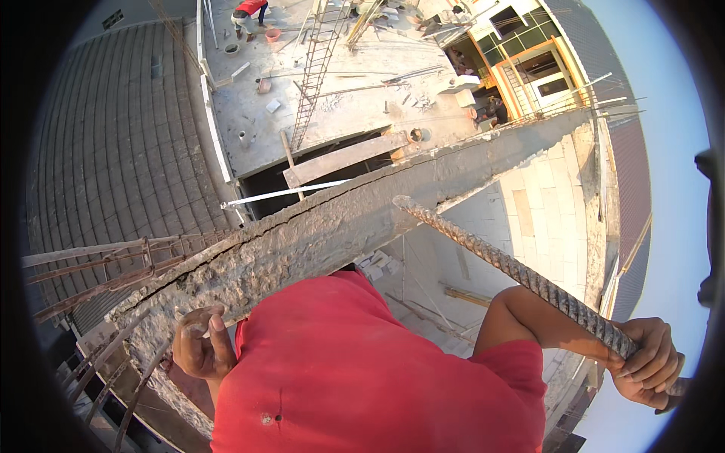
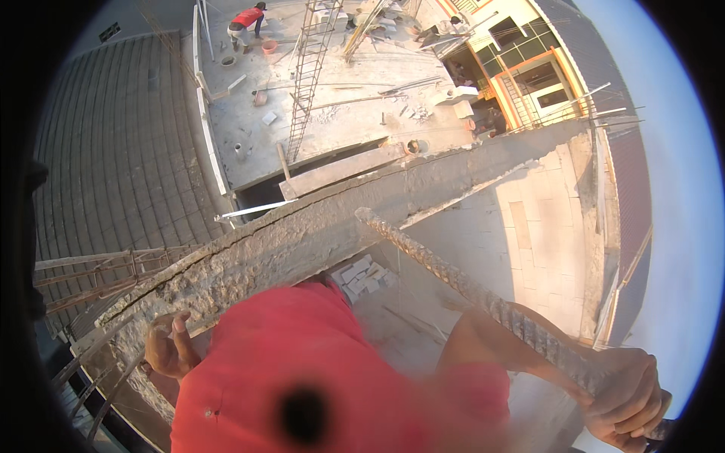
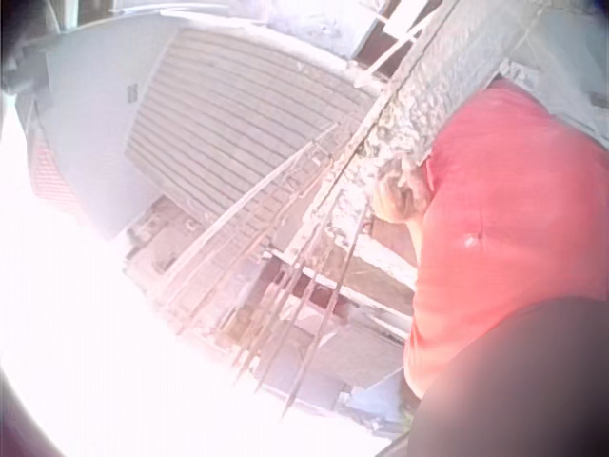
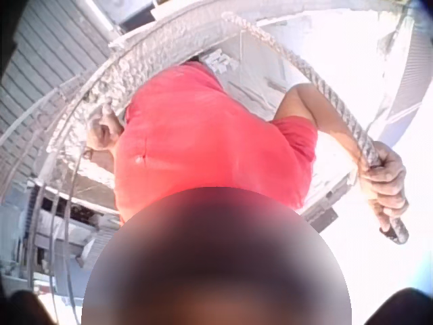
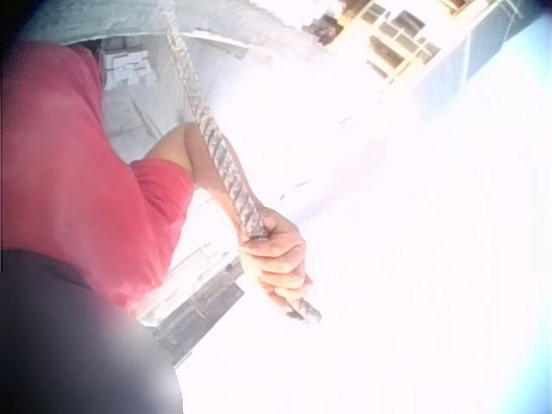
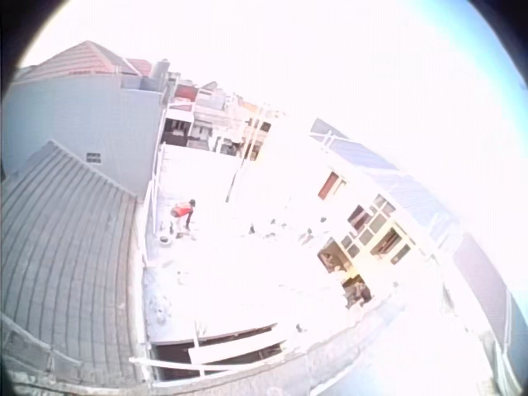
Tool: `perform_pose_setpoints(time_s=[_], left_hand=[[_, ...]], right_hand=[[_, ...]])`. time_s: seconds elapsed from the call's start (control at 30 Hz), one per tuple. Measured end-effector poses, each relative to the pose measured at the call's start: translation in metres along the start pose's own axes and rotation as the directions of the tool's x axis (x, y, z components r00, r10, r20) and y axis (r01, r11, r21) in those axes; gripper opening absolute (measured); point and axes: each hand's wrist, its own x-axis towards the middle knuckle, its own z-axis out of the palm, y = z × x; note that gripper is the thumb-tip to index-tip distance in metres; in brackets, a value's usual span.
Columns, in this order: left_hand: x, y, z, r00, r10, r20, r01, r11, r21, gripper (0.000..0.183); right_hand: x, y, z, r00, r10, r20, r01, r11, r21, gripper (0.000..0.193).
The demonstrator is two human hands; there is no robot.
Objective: The person removes a long concrete formwork panel from a wall using a metal bar as a lever. They pry the panel loose, lift it, and reposition it while working on a construction site with scaffolding and other workers visible.
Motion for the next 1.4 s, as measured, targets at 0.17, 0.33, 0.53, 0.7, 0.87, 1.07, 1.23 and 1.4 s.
perform_pose_setpoints(time_s=[0.17,0.33,0.53,0.7,0.87,1.07,1.23,1.4], left_hand=[[0.036,-0.022,0.023,0.950,-0.223,0.218,0.154,0.943,0.295,0.010],[0.070,-0.048,0.056,0.893,-0.327,0.309,0.219,0.916,0.336,0.016],[0.068,-0.063,0.070,0.819,-0.391,0.419,0.122,0.833,0.539,0.019],[0.067,-0.068,0.076,0.809,-0.387,0.443,0.124,0.848,0.516,0.018],[0.070,-0.067,0.079,0.777,-0.447,0.442,0.159,0.820,0.550,0.017],[0.070,-0.068,0.082,0.768,-0.488,0.414,0.202,0.799,0.567,0.018],[0.072,-0.066,0.082,0.755,-0.500,0.424,0.184,0.782,0.595,0.019],[0.072,-0.064,0.085,0.746,-0.520,0.415,0.204,0.773,0.601,0.019]], right_hand=[[-0.009,0.008,-0.005,0.993,-0.112,-0.030,0.094,0.928,-0.360,0.028],[-0.017,0.011,-0.003,0.980,-0.172,-0.101,0.096,0.853,-0.514,0.027],[-0.020,0.021,-0.010,0.961,-0.157,-0.226,0.055,0.915,-0.401,0.023],[-0.005,0.042,-0.015,0.962,-0.138,-0.235,0.042,0.926,-0.374,0.021],[0.014,0.061,-0.021,0.980,-0.053,-0.193,-0.005,0.958,-0.288,0.021],[0.032,0.077,-0.037,0.983,-0.046,-0.177,-0.007,0.958,-0.287,0.022],[0.042,0.075,-0.054,0.984,0.001,-0.178,-0.045,0.969,-0.242,0.022],[0.041,0.061,-0.064,0.977,0.010,-0.211,-0.065,0.964,-0.256,0.023]])
